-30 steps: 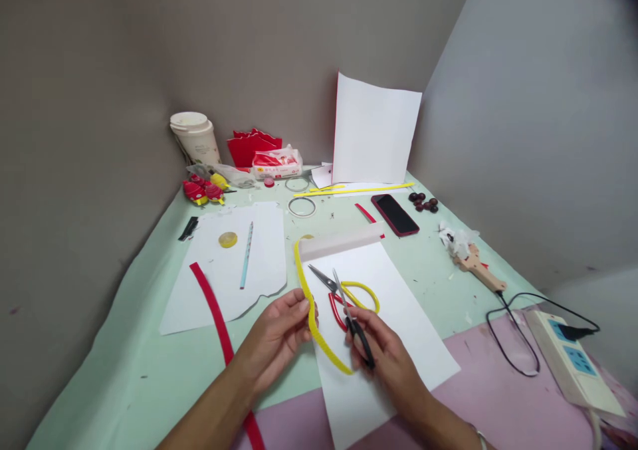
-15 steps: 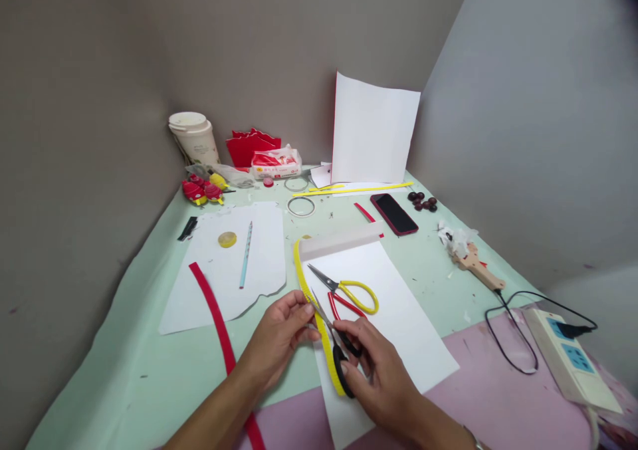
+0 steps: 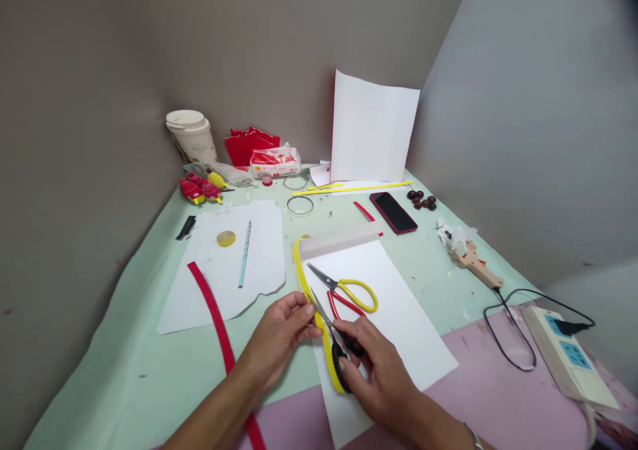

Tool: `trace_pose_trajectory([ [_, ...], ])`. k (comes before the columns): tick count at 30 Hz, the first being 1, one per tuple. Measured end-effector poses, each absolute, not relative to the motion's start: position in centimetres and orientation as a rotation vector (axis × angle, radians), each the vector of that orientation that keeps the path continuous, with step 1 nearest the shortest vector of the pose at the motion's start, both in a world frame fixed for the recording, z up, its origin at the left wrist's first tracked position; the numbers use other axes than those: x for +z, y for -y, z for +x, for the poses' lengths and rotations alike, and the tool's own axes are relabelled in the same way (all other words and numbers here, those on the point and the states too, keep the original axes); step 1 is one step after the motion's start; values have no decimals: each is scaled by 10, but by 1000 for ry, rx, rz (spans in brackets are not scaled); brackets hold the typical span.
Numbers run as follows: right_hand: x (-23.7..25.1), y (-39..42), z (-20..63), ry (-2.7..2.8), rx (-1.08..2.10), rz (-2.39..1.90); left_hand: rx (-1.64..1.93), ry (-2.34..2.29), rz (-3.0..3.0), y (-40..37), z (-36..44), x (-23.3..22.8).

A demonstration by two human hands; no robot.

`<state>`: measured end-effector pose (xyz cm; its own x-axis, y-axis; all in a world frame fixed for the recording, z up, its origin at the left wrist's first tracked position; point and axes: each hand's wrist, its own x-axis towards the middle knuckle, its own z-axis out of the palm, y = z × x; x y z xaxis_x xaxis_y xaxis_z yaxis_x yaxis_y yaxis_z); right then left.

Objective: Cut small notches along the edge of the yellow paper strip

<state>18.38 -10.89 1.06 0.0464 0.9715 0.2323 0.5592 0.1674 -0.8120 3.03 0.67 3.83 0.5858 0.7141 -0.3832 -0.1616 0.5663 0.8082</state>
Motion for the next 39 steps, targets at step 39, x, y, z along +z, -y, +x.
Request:
trace_pose_trajectory([
  [39, 7, 100, 190, 706, 1234, -1238, 566, -836, 1038, -7, 28, 34],
])
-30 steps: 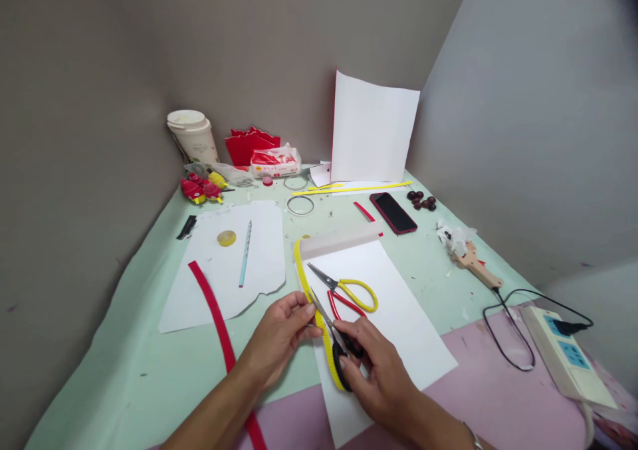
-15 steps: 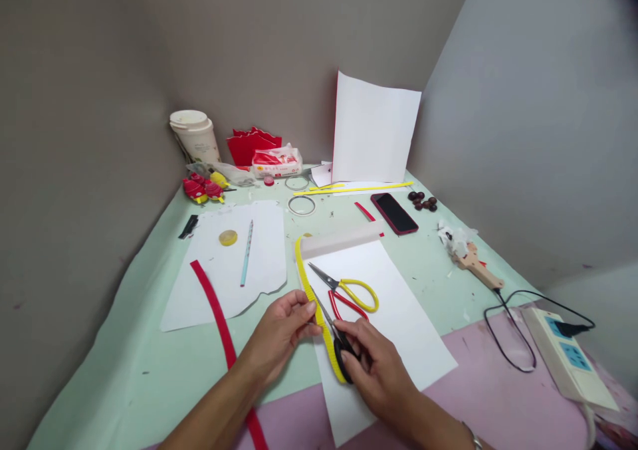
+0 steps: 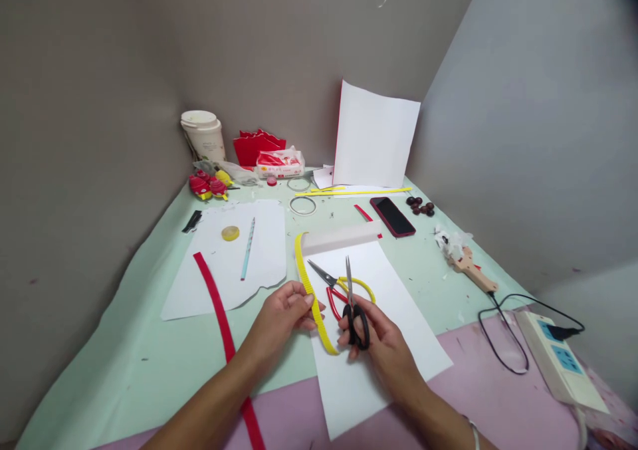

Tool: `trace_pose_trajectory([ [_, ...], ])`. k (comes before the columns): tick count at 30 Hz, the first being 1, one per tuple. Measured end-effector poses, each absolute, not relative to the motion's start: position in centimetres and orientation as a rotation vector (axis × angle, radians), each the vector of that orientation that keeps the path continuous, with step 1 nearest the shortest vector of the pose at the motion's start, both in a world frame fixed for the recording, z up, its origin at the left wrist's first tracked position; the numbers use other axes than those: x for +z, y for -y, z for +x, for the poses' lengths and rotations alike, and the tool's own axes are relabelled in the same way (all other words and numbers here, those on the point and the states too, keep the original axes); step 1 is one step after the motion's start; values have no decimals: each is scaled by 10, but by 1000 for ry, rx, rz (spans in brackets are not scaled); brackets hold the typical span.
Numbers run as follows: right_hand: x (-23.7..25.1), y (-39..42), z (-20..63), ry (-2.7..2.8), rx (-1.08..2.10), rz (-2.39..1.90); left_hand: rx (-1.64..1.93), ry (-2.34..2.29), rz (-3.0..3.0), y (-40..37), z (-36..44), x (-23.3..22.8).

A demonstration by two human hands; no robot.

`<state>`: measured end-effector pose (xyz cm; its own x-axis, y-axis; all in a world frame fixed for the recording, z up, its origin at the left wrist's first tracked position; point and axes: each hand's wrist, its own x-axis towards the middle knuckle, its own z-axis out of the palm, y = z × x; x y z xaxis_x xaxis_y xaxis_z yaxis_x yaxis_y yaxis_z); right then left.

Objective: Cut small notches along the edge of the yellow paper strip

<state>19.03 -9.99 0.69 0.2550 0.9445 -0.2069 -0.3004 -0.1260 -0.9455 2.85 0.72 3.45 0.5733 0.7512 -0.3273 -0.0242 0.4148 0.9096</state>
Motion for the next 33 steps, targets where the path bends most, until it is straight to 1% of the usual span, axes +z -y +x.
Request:
trace_pose_trajectory([
  [4, 10, 101, 193, 759, 1203, -1253, 570, -820, 1176, -3, 30, 37],
  [11, 22, 106, 201, 736, 1307, -927, 513, -709, 1337, 5, 31, 45],
  [17, 20, 101, 199, 651, 1257, -1003, 436, -662, 1362, 10, 31, 51],
  [22, 20, 96, 198, 576, 1307, -884, 198, -609, 1391, 19, 33, 50],
  [25, 24, 95, 196, 545, 1323, -815, 35, -605, 1524, 27, 33, 47],
  [29, 26, 94, 194, 470, 1267, -878, -121, -602, 1719, 37, 31, 47],
  [33, 28, 93, 201, 401, 1216, -834, -218, -591, 1800, 39, 29, 52],
])
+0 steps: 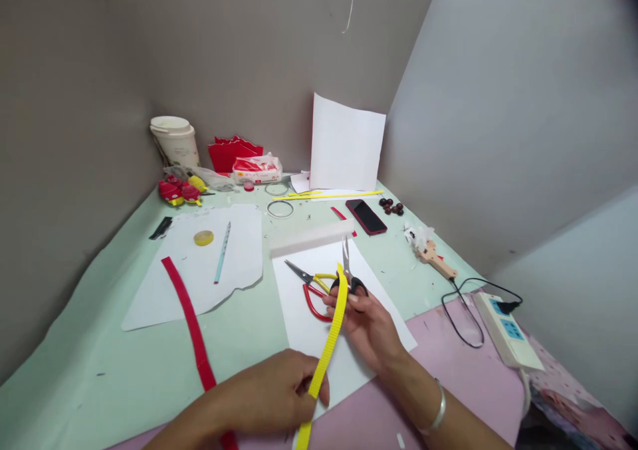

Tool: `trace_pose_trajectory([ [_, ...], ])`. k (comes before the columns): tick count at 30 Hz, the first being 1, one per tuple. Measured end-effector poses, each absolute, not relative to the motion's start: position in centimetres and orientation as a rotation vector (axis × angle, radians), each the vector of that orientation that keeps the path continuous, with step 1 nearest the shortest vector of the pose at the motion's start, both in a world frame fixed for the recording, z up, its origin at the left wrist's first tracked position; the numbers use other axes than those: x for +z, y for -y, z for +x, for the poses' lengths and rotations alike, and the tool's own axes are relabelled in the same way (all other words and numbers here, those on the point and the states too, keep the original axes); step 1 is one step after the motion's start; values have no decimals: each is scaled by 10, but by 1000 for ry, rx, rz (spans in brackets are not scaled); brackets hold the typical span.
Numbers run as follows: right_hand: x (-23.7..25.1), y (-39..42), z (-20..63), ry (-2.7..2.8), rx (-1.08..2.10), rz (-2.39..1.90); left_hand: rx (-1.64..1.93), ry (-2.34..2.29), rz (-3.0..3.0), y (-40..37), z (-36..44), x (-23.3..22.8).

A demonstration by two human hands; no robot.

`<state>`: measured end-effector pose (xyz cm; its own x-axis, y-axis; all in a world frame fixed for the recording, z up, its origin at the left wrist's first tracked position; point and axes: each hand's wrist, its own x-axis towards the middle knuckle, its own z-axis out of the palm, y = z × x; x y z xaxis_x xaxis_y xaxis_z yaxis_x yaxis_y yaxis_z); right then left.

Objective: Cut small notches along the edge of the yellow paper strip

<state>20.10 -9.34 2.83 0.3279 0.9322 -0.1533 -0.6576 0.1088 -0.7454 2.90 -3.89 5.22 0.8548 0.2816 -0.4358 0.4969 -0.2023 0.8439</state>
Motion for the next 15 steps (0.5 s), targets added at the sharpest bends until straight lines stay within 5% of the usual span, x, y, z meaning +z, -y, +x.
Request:
trace_pose_trajectory([
  [15, 28, 91, 233, 396, 771, -1100, -395, -448, 1641, 20, 19, 60],
])
